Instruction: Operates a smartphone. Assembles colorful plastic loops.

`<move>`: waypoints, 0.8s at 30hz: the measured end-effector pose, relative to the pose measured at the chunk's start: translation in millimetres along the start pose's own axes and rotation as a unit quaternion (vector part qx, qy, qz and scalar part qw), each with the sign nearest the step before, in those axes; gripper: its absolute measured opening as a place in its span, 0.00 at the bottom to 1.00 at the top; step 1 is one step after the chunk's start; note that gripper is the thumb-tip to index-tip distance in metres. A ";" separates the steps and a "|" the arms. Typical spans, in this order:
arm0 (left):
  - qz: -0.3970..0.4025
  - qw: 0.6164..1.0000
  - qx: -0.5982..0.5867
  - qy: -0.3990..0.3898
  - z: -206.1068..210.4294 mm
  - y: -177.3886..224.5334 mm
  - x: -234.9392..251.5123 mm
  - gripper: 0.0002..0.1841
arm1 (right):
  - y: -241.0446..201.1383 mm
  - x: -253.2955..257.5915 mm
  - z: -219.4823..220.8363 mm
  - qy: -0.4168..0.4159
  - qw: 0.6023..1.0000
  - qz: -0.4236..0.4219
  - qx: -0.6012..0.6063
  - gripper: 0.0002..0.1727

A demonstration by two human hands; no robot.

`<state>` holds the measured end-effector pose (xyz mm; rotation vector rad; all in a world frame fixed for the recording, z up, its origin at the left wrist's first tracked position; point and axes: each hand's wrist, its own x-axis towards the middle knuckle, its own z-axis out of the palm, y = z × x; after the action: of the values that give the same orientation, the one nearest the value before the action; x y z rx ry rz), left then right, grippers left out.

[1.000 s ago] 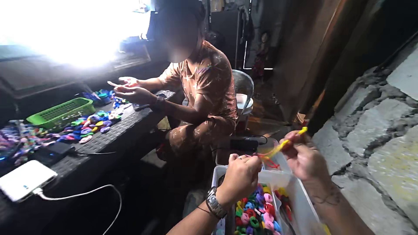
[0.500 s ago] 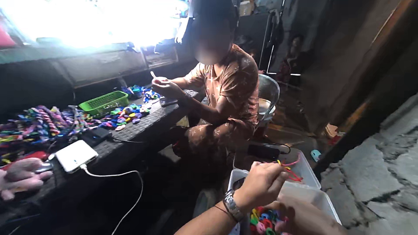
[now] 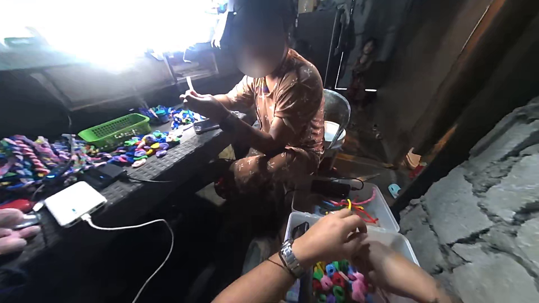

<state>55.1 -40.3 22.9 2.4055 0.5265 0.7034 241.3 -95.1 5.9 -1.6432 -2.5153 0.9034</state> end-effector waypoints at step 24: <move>-0.003 0.942 -0.326 0.083 -10.1 3.4 1.8 0.12 | -2.1 1.1 21.7 0.498 0.828 -0.212 0.144 0.24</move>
<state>51.3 -37.9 32.7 1.7345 0.2995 0.9132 232.4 -104.7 -11.5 -0.9688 -1.7425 0.2210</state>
